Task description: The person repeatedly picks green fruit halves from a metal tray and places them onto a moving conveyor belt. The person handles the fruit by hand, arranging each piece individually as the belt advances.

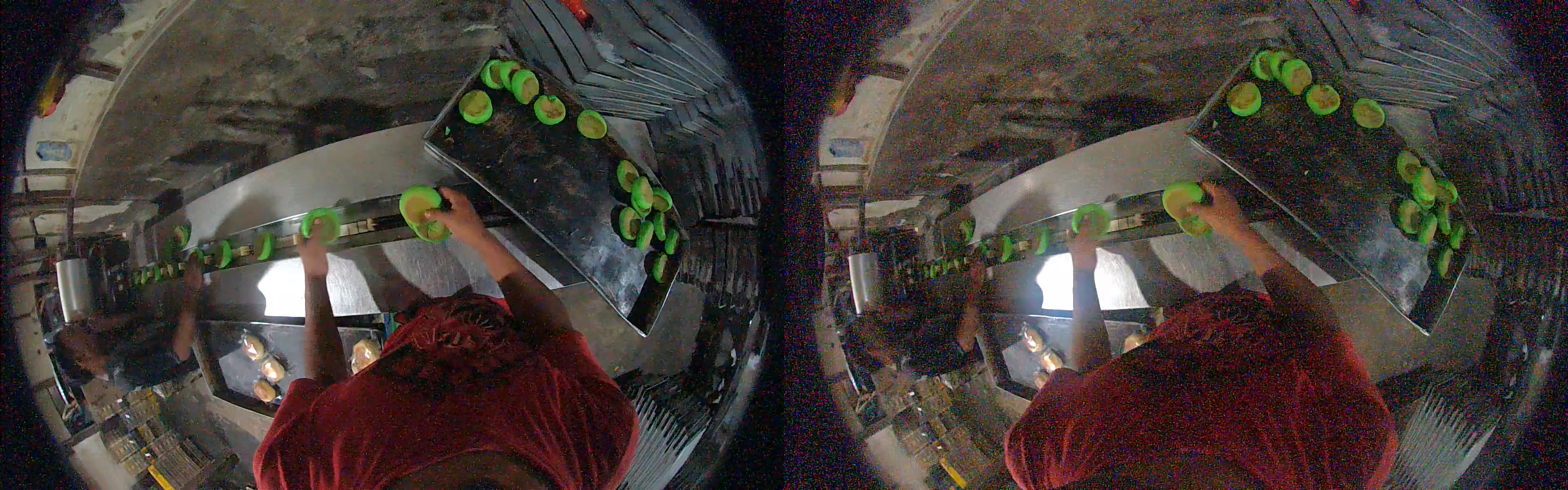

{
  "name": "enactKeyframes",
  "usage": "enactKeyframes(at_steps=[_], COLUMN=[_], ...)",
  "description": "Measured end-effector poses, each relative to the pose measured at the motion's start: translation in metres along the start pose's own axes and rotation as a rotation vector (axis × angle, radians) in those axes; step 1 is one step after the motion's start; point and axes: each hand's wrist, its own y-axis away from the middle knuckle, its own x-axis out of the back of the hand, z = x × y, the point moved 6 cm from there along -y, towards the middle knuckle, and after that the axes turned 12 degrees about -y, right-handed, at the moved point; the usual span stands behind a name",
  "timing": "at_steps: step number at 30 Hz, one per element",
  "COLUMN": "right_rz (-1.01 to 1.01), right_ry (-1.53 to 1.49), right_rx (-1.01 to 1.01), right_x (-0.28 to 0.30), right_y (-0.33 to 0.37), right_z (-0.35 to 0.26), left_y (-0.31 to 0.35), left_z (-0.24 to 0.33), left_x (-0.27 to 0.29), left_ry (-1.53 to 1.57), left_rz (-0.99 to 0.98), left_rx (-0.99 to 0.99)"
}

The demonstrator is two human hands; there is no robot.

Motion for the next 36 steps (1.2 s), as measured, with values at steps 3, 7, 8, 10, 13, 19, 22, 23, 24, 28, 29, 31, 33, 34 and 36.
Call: enactKeyframes(at_steps=[3,7,8,10,13,19,22,23,24,28,29,31,33,34,36], right_rz=[0.113,0.176,0.226,0.268,0.314,0.385,0.353,0.314,0.272,0.193,0.205,0.388,0.626,0.534,0.495], right_ry=[-0.06,-0.029,-0.01,0.015,0.001,0.12,0.335,0.384,0.435,0.515,0.538,0.613,0.843,0.994,1.003], right_rx=[-0.06,0.035,0.034,0.064,0.147,0.172,0.092,-0.008,-0.11,0.487,0.462,0.45,0.45,0.161,0.097], right_x=[0.015,0.037,0.042,0.036,0.035,0.037,0.025,0.019,0.017,0.025,0.048,0.115,0.192,0.205,0.204], right_y=[0.025,0.016,0.016,0.027,0.033,0.06,0.058,0.054,0.052,0.05,0.035,-0.023,-0.088,-0.125,-0.155], right_z=[-0.018,0.002,0.008,0.009,-0.007,-0.029,-0.038,-0.025,-0.014,-0.1,-0.121,-0.15,-0.161,-0.171,-0.194], left_y=[0.005,0.024,0.02,0.017,0.016,0.02,0.011,0.006,0.002,-0.039,-0.056,-0.09,-0.115,-0.137,-0.168], left_z=[0.02,0.013,0.04,0.084,0.132,0.045,0.073,0.099,0.128,0.228,0.256,0.323,0.373,0.366,0.36], left_x=[0.042,0.032,0.028,0.011,-0.019,0.028,0.058,0.057,0.047,-0.017,-0.04,-0.101,-0.175,-0.219,-0.262], left_ry=[0.345,-1.027,-0.83,-0.562,-0.475,-0.68,-1.003,-0.992,-0.799,-0.201,-0.058,-0.082,-0.299,-0.502,-0.706], left_rz=[0.411,0.319,0.361,0.21,-0.029,0.059,0.237,0.257,0.289,0.2,0.151,-0.042,-0.136,-0.171,-0.261], left_rx=[0.243,0.067,0.085,-0.041,-0.246,0.099,0.123,0.114,-0.001,-0.272,-0.277,-0.458,-0.552,-0.558,-0.55])
